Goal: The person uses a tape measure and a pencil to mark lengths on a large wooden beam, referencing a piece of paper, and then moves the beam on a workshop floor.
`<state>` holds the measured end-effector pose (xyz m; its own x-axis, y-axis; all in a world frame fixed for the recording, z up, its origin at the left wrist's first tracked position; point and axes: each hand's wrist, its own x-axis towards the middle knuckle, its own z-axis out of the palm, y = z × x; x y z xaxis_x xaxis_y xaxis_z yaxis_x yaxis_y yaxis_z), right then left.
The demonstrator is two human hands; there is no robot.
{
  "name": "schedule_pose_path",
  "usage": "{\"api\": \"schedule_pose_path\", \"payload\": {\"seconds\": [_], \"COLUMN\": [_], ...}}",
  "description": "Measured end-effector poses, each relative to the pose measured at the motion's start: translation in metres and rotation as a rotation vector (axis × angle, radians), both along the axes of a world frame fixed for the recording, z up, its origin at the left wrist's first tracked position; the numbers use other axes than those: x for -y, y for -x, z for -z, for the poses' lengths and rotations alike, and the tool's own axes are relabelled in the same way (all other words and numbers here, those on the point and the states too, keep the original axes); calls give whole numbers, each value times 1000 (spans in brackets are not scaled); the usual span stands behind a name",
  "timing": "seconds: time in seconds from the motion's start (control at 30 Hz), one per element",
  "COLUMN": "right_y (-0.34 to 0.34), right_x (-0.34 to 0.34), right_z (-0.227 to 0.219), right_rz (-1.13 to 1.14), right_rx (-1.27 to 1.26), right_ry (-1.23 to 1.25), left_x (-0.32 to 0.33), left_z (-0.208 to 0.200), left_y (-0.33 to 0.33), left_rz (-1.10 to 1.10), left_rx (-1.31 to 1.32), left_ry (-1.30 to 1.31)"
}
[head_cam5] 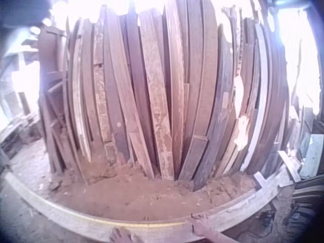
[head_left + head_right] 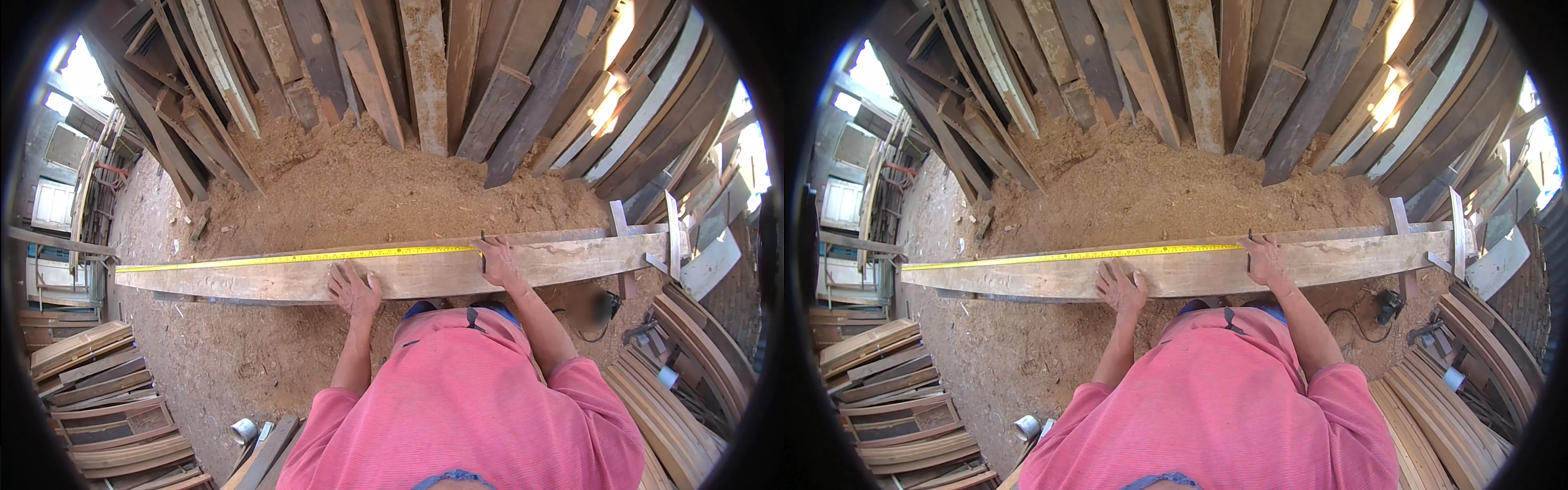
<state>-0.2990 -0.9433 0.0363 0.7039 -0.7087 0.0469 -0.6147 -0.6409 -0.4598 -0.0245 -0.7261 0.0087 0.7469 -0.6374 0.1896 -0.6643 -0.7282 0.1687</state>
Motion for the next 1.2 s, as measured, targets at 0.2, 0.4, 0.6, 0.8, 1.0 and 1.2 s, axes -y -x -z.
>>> {"api": "schedule_pose_path", "payload": {"seconds": [0.2, 0.4, 0.6, 0.8, 1.0, 1.2], "right_y": [1, -1, 1, 0, -1, -2], "right_x": [1, -1, 0, -1, -2, -2], "right_z": [-1, -9, -5, -5, -12, -12], "right_rz": [-13, 6, 0, 14, 25, 21], "right_rx": [9, -37, -40, -44, -70, -87], "right_ry": [-11, -28, -15, -10, -43, -44], "left_x": [0, 0, 1, 0, 0, 0], "left_z": [0, -1, -1, -1, -3, -2], "left_y": [-1, 0, 0, -1, 0, -1], "left_rz": [-1, -5, -4, 0, 3, -3], "left_rx": [-3, -17, -28, -35, -28, -18], "left_ry": [-5, -3, -1, 1, -5, -2]}}
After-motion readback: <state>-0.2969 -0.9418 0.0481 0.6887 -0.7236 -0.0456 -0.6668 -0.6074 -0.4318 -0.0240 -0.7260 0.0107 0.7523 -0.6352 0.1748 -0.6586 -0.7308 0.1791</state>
